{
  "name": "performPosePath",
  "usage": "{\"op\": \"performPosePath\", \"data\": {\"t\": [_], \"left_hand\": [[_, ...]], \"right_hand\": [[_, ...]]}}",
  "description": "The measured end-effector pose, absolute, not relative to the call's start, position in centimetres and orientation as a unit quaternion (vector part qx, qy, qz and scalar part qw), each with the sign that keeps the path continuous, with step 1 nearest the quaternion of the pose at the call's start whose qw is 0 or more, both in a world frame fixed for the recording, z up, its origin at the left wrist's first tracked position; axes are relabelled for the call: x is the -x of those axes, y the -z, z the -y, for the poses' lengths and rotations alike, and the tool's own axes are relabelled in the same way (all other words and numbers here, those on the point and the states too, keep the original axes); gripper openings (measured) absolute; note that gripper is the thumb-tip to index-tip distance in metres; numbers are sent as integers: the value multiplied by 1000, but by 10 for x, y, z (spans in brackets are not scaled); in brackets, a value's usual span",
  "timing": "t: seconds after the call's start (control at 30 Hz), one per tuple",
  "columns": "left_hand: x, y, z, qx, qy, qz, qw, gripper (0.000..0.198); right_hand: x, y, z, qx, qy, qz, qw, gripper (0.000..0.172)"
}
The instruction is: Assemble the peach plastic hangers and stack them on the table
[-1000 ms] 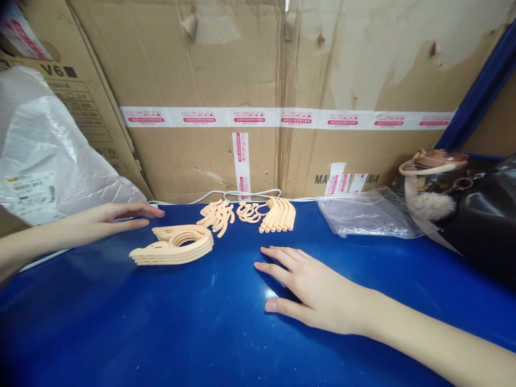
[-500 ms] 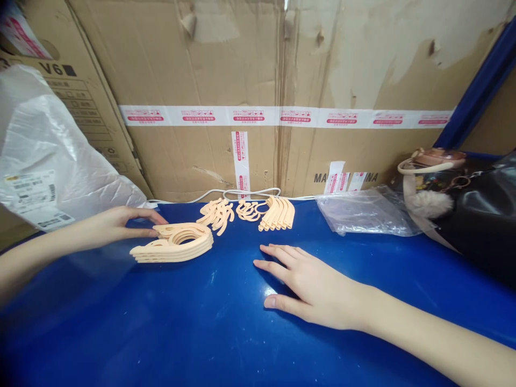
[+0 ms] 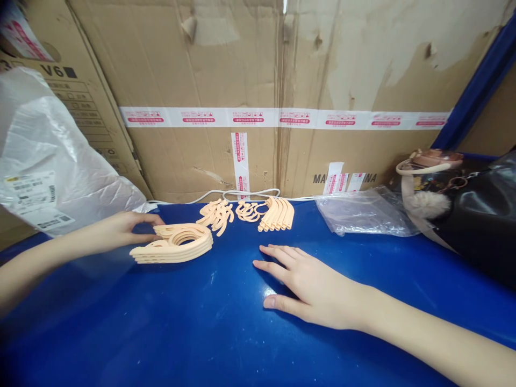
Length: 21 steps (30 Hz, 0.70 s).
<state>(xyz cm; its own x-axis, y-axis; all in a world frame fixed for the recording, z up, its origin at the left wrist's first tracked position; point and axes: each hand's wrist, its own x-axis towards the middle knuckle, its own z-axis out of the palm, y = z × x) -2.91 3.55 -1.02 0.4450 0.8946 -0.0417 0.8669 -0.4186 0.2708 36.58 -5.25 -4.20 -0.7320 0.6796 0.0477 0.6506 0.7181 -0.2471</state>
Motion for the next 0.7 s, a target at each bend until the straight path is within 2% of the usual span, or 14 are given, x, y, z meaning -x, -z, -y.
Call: {"op": "performPosePath", "data": {"t": [0.23,0.7], "left_hand": [[30,10,-35,-842,-45,-524,118,29],[35,15,-40,-841,-58,-528,97,37]], "right_hand": [[-366,42,53,356,-107,926,70,59],[-367,39,55,358,-102,926,59,60]]}}
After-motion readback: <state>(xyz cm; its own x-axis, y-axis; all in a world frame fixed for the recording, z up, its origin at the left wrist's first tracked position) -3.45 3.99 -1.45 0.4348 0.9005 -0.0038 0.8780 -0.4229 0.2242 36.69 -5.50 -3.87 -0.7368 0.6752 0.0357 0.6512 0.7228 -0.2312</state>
